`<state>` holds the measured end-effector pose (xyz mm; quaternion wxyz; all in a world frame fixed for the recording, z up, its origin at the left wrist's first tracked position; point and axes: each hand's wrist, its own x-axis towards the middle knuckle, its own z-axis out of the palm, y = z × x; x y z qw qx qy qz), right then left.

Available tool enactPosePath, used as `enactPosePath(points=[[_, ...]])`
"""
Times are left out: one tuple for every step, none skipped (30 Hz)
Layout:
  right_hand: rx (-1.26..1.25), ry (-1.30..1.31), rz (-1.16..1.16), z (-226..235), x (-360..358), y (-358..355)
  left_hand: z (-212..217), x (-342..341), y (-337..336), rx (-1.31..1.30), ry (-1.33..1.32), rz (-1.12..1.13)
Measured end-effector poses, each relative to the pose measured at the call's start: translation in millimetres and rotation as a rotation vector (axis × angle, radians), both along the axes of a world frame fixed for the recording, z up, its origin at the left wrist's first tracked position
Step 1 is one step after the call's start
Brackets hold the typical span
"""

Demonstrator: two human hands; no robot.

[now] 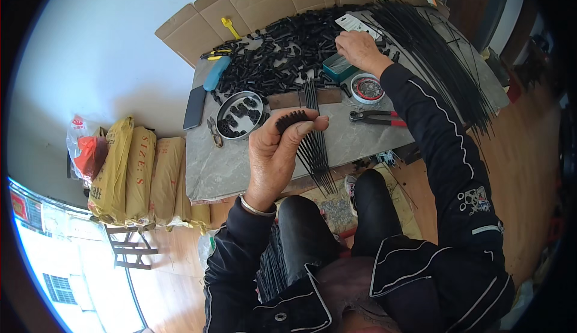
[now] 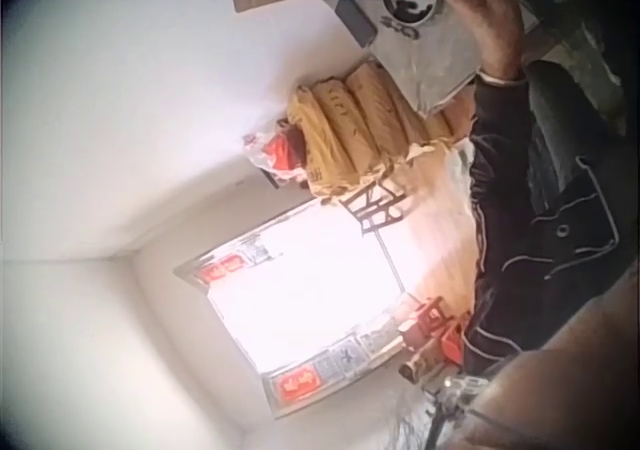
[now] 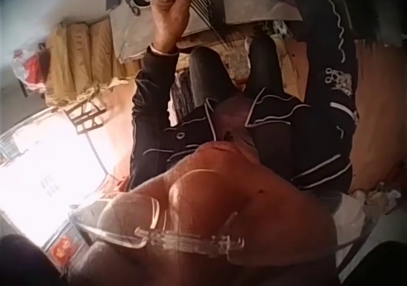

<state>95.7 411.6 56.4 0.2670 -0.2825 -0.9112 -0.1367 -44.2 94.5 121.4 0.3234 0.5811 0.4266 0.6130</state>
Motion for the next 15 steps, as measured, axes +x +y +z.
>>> enactPosePath(points=[[0.049, 0.13, 0.06, 7, 1, -6, 0, 0, 0, 0.006, 0.0, 0.002], [0.054, 0.129, 0.065, 18, -1, -21, -1, 0, 1, 0.016, 0.004, 0.003], [-0.123, 0.337, 0.083, 30, -4, -36, -2, 0, 1, 0.026, 0.008, 0.002], [-0.3, 0.543, 0.098, 41, -5, -53, 0, 1, 1, 0.032, 0.006, 0.001], [-0.484, 0.661, 0.202, 49, -1, -64, 1, 3, 2, 0.031, 0.009, -0.002], [-0.482, 0.657, 0.203, 62, 2, -87, 2, 4, 2, 0.026, 0.012, 0.003], [-0.626, 0.656, 0.357, 76, 1, -118, 1, 1, 0, 0.025, 0.014, 0.022], [-0.761, 0.649, 0.495, 87, 8, -143, 0, 1, 0, 0.03, 0.001, 0.017], [-0.761, 0.644, 0.497, 92, 13, -159, -1, 0, 0, 0.036, -0.012, 0.014], [-0.608, 0.566, 0.599, 94, 19, -173, -2, -1, 1, 0.037, -0.014, 0.015], [-0.454, 0.485, 0.695, 97, 25, -184, -5, -2, 2, 0.04, -0.004, 0.023], [-0.455, 0.483, 0.697, 101, 29, -196, -6, -4, 2, 0.042, 0.007, 0.032], [-0.407, 0.415, 0.645, 105, 37, -207, -6, -3, 3, 0.044, 0.004, 0.026], [-0.361, 0.347, 0.593, 107, 41, -213, -6, -3, 4, 0.055, 0.012, 0.019], [-0.338, 0.351, 0.604, 104, 42, -213, -5, -3, 4, 0.066, 0.02, 0.012]])
